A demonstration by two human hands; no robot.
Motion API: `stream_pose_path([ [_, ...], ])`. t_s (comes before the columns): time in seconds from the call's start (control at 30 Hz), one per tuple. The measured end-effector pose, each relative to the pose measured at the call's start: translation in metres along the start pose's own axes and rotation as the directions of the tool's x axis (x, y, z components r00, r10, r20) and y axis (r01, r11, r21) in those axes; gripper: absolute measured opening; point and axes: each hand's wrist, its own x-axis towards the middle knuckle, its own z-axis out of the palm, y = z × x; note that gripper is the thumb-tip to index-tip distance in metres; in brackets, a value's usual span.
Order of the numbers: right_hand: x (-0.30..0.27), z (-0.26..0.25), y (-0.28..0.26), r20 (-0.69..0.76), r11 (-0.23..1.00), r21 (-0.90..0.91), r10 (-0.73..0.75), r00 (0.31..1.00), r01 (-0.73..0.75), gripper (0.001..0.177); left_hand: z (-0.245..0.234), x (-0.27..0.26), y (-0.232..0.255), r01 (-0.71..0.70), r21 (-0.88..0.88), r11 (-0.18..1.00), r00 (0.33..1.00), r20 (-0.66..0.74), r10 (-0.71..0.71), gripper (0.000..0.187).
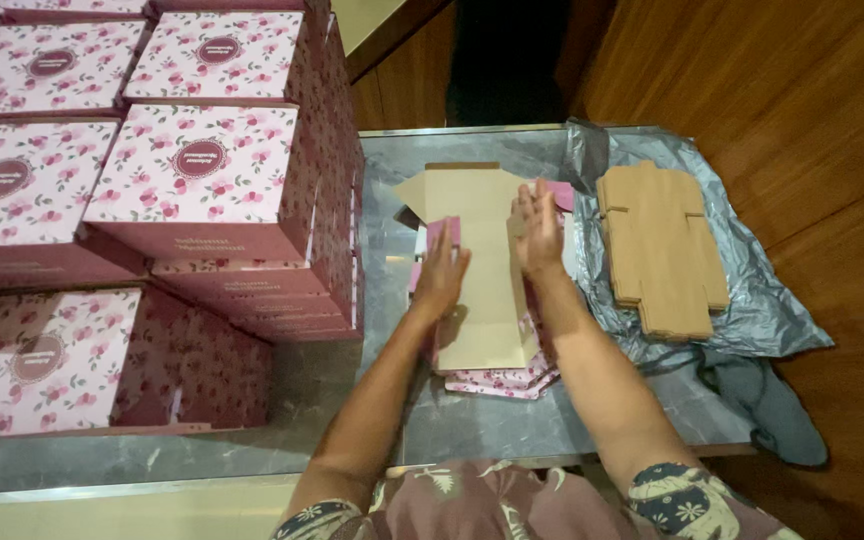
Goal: The person assembles small pink floral-patterned boxes by hand on a glass table. They fold the flat cardboard pieces into shape, tuck the flaps to secure the structure, and stack the finished boxes next to a pile of completed ones.
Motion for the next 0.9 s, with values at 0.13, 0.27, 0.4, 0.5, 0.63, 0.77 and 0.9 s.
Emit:
stream_pose_path([
  [0.13, -0.029, 0.022, 0.016, 0.215, 0.701, -0.690, -0.040, 0.976, 0.181, 0.064, 0.006, -0.010, 0.019, 0.043, 0.173, 0.984, 0.991, 0.120, -0.065, 0.086],
  [0.27, -0.082, 0.038, -0.001, 0.383, 0.020, -0.923, 0.095, 0.919, 0.383, 0.055, -0.003, -0.044, 0.050, 0.027, 0.151, 0.988, 0.985, 0.164, -0.052, 0.077],
  [0.4, -0.128, 0.046, -0.018, 0.386, -0.010, -0.921, 0.105, 0.916, 0.389, 0.052, -0.017, -0.070, 0.069, 0.220, -0.018, 0.975, 0.965, 0.151, -0.215, 0.068],
  [0.5, -0.139, 0.033, -0.022, 0.392, 0.144, -0.910, -0.008, 0.920, 0.389, 0.048, -0.017, -0.067, 0.055, 0.140, -0.253, 0.957, 0.959, -0.207, -0.195, 0.059],
  [0.63, -0.129, 0.011, -0.019, 0.303, 0.108, -0.923, -0.386, 0.871, 0.369, 0.058, -0.013, -0.054, 0.016, 0.215, -0.376, 0.901, 0.798, -0.465, -0.384, 0.071],
  [0.77, -0.122, 0.012, -0.023, 0.084, -0.054, -0.996, -0.260, 0.962, 0.072, 0.081, -0.002, -0.022, -0.006, 0.040, -0.425, 0.904, 0.865, -0.438, -0.244, 0.071],
  [0.9, -0.121, 0.033, -0.035, 0.223, 0.048, -0.971, -0.164, 0.961, 0.233, 0.081, 0.002, -0.009, 0.015, 0.013, -0.515, 0.857, 0.929, -0.310, -0.201, 0.075],
])
